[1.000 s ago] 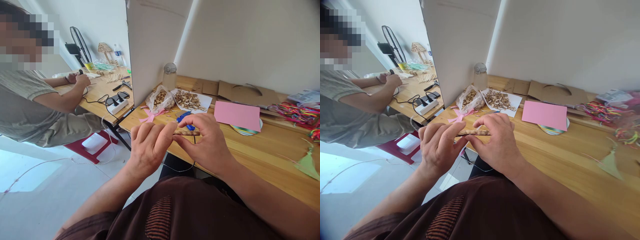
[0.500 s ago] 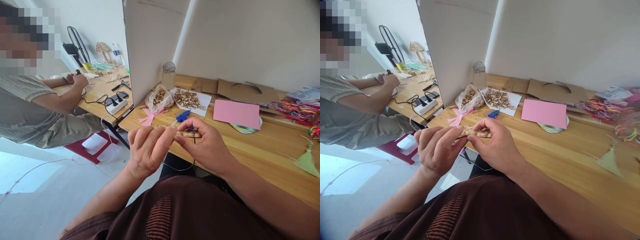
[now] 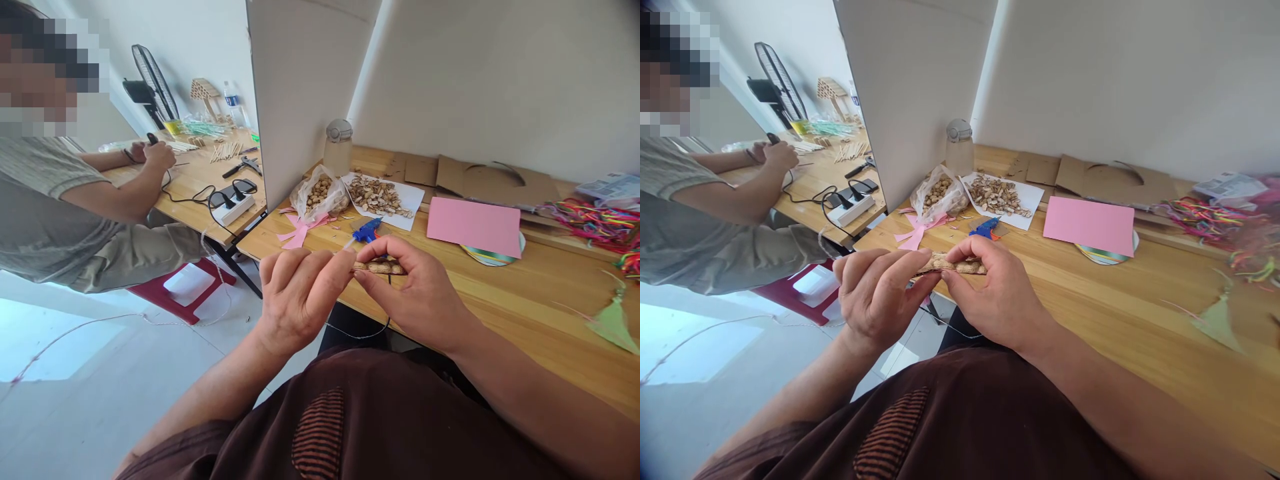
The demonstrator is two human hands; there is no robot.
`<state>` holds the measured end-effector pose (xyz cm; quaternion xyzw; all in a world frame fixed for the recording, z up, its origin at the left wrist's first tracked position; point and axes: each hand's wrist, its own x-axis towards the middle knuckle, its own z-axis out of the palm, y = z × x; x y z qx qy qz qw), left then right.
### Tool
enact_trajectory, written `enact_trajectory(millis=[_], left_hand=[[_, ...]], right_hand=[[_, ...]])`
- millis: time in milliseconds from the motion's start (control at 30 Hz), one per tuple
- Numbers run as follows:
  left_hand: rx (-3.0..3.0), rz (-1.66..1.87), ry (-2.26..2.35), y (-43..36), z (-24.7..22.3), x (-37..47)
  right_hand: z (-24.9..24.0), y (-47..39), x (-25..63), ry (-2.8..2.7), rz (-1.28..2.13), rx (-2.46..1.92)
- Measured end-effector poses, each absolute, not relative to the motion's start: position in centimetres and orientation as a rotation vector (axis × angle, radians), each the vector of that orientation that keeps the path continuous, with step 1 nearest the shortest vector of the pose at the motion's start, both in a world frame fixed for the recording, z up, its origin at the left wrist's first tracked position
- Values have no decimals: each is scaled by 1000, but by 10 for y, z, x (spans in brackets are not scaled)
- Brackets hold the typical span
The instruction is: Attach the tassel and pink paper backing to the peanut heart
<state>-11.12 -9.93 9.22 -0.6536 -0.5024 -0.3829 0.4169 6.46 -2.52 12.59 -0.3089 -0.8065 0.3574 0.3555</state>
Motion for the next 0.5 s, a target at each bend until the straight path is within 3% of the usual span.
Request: enact_trajectory(millis=[300,500], left_hand=[[-1662,-971,-1279,-98,93,-112],[-1663,-997,-1341,-98,95,-111]], right_hand=[[124,-23,69,-2129,1013,-750],[124,-22,71,-2169,879,-716]])
